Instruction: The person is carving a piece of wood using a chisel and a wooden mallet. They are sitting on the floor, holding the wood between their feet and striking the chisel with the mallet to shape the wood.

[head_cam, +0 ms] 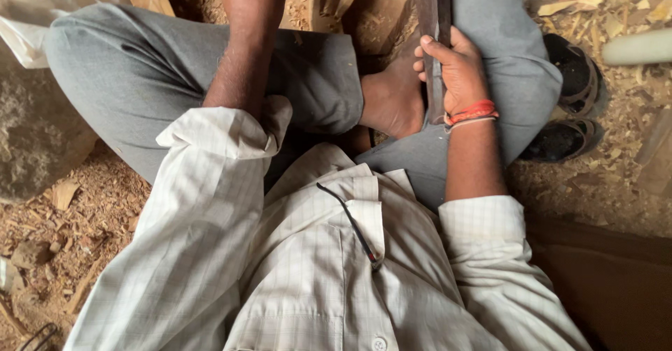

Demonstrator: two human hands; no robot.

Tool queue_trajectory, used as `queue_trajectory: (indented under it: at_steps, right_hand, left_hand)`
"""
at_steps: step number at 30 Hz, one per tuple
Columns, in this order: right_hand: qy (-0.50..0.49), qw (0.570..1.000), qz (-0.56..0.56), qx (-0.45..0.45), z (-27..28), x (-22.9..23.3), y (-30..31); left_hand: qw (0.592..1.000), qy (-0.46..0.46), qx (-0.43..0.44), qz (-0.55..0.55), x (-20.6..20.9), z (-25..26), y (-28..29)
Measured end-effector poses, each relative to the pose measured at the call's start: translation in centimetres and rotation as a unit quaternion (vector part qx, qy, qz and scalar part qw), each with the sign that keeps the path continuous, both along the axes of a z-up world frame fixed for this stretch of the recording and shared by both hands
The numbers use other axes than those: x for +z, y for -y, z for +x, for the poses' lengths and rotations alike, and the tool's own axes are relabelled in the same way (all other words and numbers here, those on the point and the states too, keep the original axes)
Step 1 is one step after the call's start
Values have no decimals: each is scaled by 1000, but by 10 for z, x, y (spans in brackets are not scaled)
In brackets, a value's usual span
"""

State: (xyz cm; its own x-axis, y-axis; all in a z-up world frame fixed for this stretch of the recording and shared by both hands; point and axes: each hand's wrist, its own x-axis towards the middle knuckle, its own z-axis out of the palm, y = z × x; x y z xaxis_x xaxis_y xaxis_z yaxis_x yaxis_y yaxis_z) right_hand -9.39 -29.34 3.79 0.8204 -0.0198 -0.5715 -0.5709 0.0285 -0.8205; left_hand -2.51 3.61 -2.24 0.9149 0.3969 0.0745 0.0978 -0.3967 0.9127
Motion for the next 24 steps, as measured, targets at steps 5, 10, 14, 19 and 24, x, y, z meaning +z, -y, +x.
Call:
queue_trajectory:
  at_steps: [5,10,14,19,24]
  right_hand:
    - [21,999,-48,5,1,-12,-2]
    - [24,995,-96,13,0,-10,-7]
    - [24,996,-84,10,-1,-10,-6]
    - [32,997,-75,4,-5,-12,-5]
    - [40,997,-72,-4,-5,-10,-7]
  left_hand:
    - [990,113,-32,-79,16,-2,7]
    - [961,62,-22,-267,24,-6,4]
    - [951,58,-14,-303,18,-8,3]
    - [942,99,-29,-319,18,-11,5]
    - [950,126,-46,-282,45,-32,13]
